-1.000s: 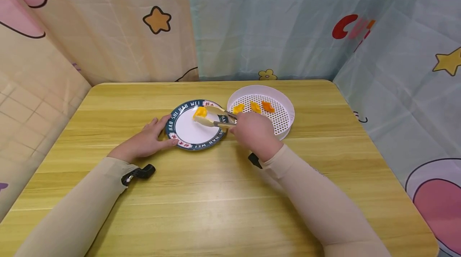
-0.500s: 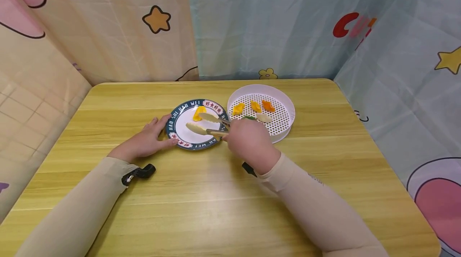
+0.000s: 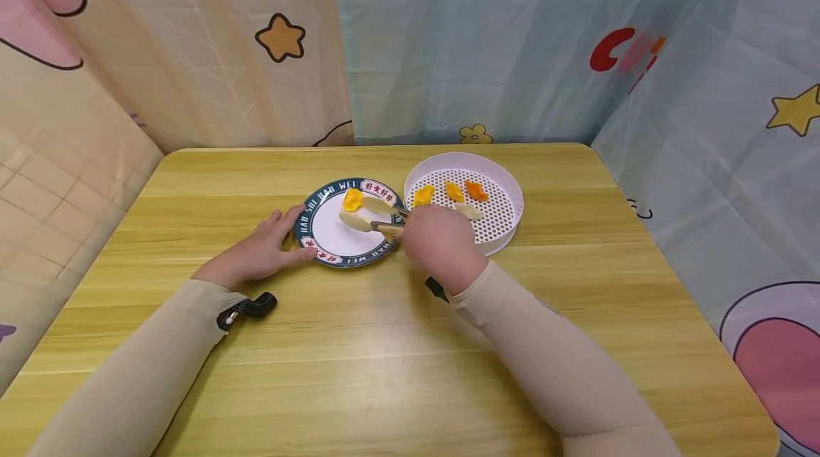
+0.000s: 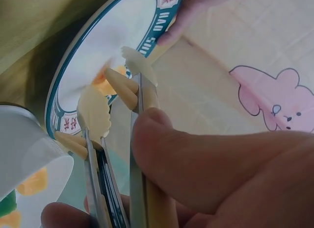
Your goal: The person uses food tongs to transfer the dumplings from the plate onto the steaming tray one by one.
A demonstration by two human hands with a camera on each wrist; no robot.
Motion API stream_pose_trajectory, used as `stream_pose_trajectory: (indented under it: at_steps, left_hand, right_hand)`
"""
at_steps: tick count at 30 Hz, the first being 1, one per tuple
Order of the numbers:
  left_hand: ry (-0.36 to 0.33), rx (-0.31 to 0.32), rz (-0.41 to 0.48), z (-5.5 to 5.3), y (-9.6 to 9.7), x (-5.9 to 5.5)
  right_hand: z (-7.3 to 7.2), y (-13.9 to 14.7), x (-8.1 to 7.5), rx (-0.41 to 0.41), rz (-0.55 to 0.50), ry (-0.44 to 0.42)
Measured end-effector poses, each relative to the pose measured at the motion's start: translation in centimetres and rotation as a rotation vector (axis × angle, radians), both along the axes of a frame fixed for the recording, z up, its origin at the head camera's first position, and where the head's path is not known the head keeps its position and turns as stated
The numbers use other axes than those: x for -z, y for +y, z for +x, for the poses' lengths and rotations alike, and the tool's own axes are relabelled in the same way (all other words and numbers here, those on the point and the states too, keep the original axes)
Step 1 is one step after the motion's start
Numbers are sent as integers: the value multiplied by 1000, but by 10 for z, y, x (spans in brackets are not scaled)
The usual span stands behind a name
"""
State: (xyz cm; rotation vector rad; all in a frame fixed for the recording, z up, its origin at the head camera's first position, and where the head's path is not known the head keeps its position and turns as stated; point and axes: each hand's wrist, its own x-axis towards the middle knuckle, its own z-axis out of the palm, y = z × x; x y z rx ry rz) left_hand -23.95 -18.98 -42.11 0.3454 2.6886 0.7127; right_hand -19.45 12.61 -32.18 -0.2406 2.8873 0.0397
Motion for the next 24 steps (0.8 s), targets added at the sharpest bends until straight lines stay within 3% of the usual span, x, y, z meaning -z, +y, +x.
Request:
stream_pose_trajectory:
  at_steps: [11, 24]
  left_hand:
    - [2, 1, 9, 1, 0, 0]
    - [17, 11, 13, 0, -2, 2]
  right_hand:
    - [-13, -5, 1, 45, -25, -6]
    - [-17, -4, 6, 26, -7, 102]
